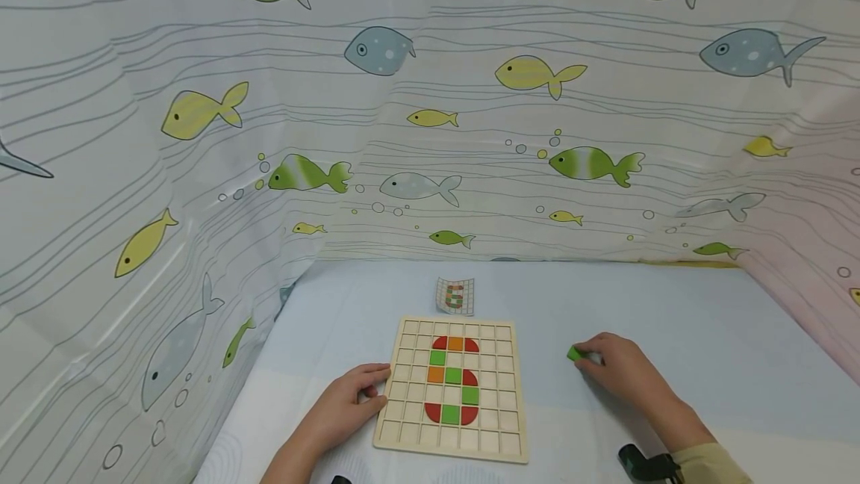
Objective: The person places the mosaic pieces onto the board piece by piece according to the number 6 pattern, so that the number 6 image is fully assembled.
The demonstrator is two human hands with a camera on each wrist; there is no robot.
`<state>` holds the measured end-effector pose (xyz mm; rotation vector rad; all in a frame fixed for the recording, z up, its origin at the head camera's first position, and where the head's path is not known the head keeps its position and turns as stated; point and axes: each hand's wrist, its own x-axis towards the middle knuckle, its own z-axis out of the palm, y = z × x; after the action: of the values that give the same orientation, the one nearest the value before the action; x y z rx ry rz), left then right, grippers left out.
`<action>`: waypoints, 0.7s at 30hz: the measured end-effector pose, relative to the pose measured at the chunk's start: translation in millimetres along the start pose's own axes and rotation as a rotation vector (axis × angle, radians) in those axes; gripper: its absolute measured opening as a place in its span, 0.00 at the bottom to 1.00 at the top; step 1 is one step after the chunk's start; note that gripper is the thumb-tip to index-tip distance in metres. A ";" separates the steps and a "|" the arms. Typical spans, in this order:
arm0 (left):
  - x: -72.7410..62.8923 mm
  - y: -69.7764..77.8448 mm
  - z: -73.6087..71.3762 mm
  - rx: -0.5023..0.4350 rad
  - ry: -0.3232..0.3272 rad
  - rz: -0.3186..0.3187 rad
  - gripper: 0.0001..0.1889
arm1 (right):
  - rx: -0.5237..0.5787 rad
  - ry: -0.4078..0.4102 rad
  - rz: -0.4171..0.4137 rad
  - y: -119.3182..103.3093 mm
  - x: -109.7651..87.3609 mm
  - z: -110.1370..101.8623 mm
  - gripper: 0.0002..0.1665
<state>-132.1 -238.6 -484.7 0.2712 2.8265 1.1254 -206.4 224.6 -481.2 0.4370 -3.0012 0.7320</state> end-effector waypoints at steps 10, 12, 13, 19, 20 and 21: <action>0.2 1.9 0.1 -0.015 -0.002 -0.014 0.23 | 0.005 0.013 -0.040 -21.0 0.3 -1.5 0.14; 0.1 2.0 0.0 -0.016 -0.003 -0.014 0.23 | 0.008 0.001 -0.032 -26.5 0.4 -2.1 0.14; 0.1 1.9 0.0 -0.016 -0.004 -0.014 0.23 | 0.010 -0.004 -0.033 -29.0 0.5 -2.5 0.14; 0.5 0.5 0.2 -0.019 -0.006 -0.010 0.23 | 0.016 -0.016 -0.046 -41.3 3.9 -3.4 0.14; 0.5 0.3 0.3 -0.022 -0.007 -0.010 0.23 | 0.019 -0.020 -0.045 -42.8 4.5 -2.8 0.14; 0.5 0.1 0.4 -0.022 -0.007 -0.009 0.23 | 0.023 -0.024 -0.046 -44.2 4.9 -2.2 0.14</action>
<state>-132.5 -238.2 -484.9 0.2603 2.8040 1.1510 -199.1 186.7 -459.0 0.5171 -2.9971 0.7646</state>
